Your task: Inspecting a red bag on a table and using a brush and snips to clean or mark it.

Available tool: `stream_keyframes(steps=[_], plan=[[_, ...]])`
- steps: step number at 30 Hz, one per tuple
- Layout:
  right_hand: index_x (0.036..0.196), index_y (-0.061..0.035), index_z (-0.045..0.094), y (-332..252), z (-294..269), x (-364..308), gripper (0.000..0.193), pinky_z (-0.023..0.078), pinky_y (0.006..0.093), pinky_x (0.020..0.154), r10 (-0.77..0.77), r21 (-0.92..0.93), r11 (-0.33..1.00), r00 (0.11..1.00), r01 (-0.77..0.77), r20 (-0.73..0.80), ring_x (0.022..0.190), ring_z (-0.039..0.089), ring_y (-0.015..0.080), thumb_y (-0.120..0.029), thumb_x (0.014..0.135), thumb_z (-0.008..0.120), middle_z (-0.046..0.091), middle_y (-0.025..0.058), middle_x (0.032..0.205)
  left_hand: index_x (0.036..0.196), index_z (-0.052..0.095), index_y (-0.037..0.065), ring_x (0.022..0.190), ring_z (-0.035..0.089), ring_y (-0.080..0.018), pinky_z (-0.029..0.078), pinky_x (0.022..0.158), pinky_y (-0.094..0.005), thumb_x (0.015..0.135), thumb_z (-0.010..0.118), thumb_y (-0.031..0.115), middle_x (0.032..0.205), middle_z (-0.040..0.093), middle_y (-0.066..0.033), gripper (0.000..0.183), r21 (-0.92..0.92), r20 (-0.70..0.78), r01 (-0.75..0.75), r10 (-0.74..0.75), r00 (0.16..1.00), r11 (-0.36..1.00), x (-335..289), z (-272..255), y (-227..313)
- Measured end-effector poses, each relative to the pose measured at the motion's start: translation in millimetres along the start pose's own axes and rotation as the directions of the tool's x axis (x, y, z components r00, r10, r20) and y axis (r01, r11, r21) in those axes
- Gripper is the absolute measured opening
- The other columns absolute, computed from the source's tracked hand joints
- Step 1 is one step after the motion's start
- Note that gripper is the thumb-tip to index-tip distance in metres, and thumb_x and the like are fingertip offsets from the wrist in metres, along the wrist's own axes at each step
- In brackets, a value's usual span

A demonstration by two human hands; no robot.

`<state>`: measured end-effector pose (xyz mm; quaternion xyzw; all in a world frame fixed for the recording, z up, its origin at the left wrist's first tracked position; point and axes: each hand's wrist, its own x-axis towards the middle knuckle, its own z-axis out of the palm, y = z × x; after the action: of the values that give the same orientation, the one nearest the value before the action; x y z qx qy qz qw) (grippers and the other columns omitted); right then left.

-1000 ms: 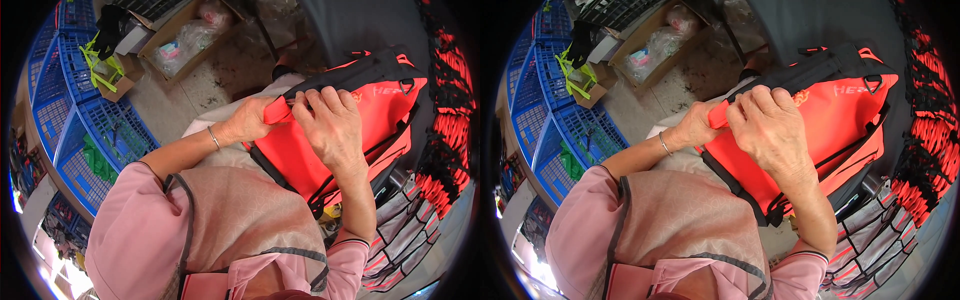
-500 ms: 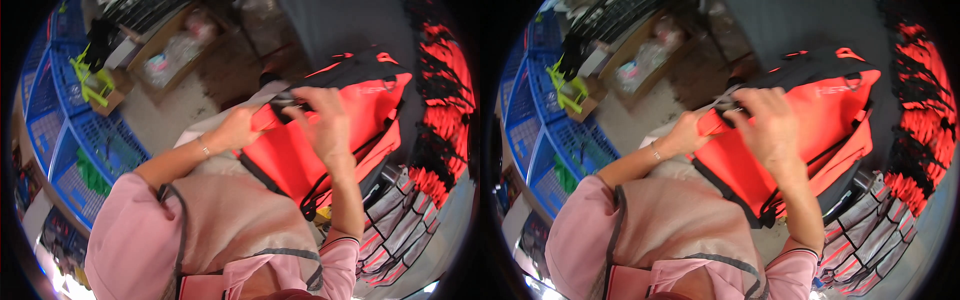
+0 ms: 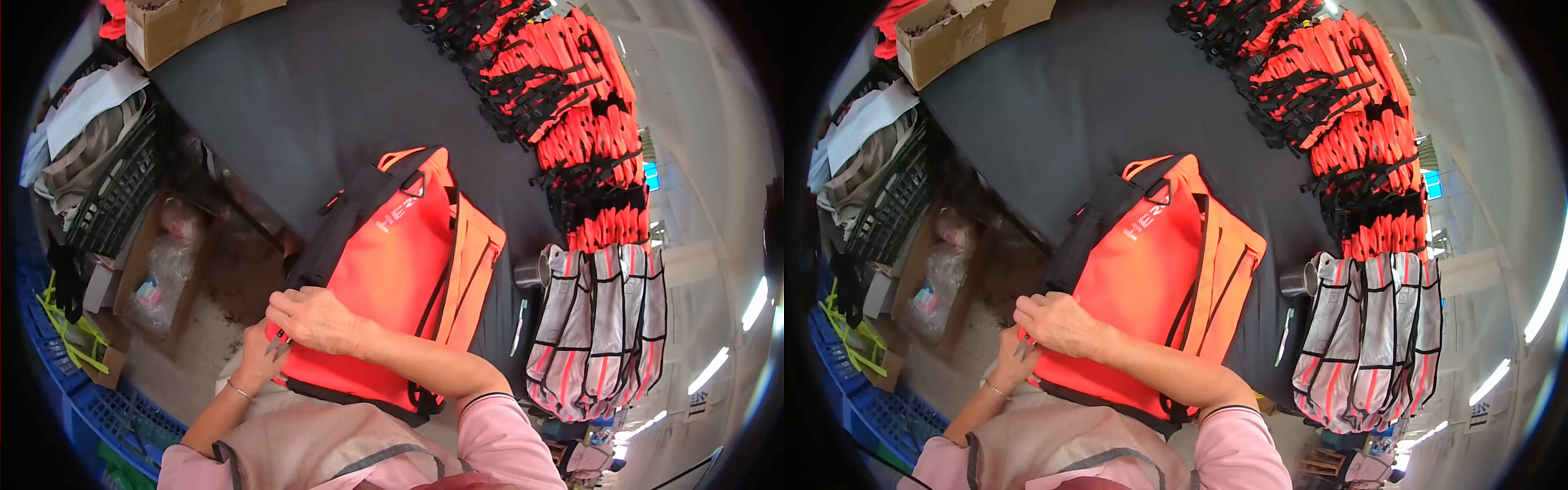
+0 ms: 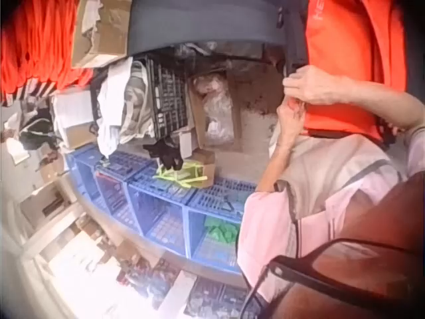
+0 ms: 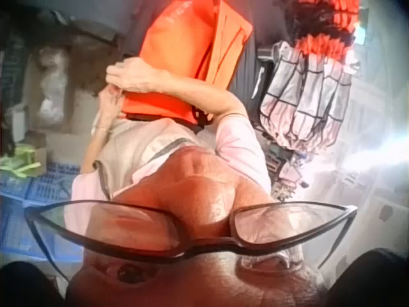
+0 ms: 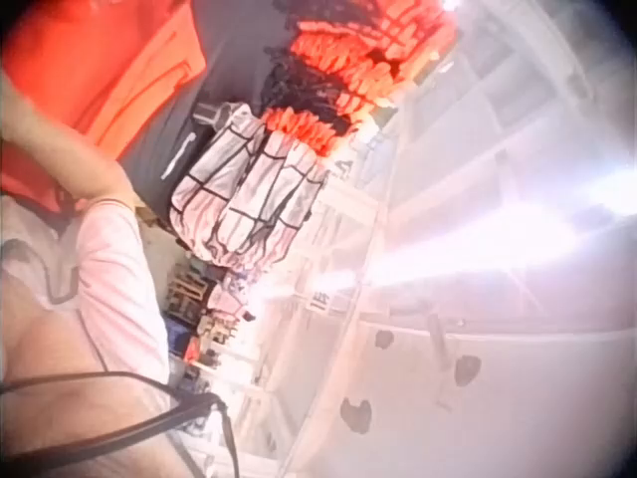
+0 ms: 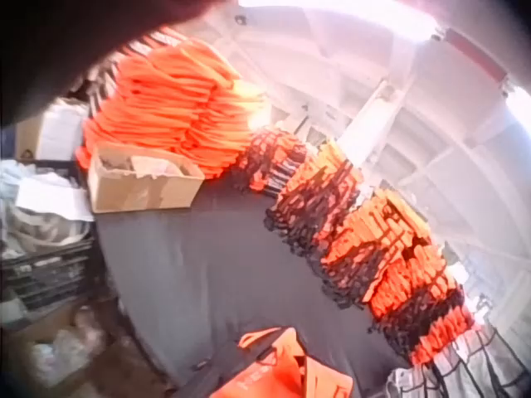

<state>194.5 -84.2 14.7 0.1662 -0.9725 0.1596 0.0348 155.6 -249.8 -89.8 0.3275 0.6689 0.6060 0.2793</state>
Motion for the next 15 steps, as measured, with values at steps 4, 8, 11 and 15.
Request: stream_keyframes(steps=[4, 8, 11, 15], plan=[[0.088, -0.0063, 0.050, -7.7, -2.2, -16.1, 0.024, 0.049, 0.0401, 0.064, 0.197, 0.256, 0.945, 0.979, -0.204, 0.054, 0.079, 0.057, 0.0310, -0.002, 0.069, 0.065, 0.047, 0.0106, 0.084, 0.089, 0.062, 0.002, 0.077, 0.068, -0.0278, 0.052, 0.069, -0.0365, 0.076, 0.072, 0.014, 0.083, 0.065, -0.0154, 0.021, -0.141, -0.034, -0.048, 0.044, 0.998, 0.989, 11.5, 5.6, 14.5], [0.091, -0.0065, 0.061, -13.0, -46.6, -30.5, 0.036, 0.052, 0.0360, 0.074, 0.168, 0.462, 0.835, 0.937, -0.300, 0.305, 0.087, 0.061, 0.0288, 0.013, 0.060, 0.058, 0.060, 0.0082, 0.088, 0.094, 0.067, 0.005, 0.079, 0.068, -0.0309, 0.053, 0.071, -0.0377, 0.078, 0.074, 0.012, 0.084, 0.067, -0.0156, 0.019, -0.173, -0.019, 0.049, -0.053, 0.998, 0.984, 8.5, 11.3, 8.0], [0.100, -0.0083, 0.064, -9.7, -67.8, -23.4, 0.036, 0.055, 0.0358, 0.069, 0.446, 0.159, 0.883, 0.895, -0.441, 0.007, 0.082, 0.066, 0.0256, 0.002, 0.067, 0.076, 0.063, 0.0054, 0.090, 0.097, 0.067, 0.005, 0.081, 0.066, -0.0355, 0.053, 0.073, -0.0373, 0.078, 0.076, 0.014, 0.087, 0.068, -0.0180, 0.024, 0.017, -0.024, 0.069, -0.068, 0.997, 0.997, 17.6, 10.3, 15.6], [0.103, -0.0078, 0.065, -1.5, -51.2, -22.8, 0.037, 0.047, 0.0369, 0.072, 0.323, -0.176, 0.928, 0.944, -0.329, -0.064, 0.083, 0.060, 0.0229, -0.019, 0.071, 0.081, 0.065, 0.0037, 0.094, 0.095, 0.066, 0.004, 0.077, 0.065, -0.0338, 0.053, 0.072, -0.0371, 0.076, 0.076, 0.011, 0.085, 0.067, -0.0157, 0.023, -0.130, -0.048, 0.107, -0.114, 0.992, 0.986, 11.9, 9.1, 24.0]])
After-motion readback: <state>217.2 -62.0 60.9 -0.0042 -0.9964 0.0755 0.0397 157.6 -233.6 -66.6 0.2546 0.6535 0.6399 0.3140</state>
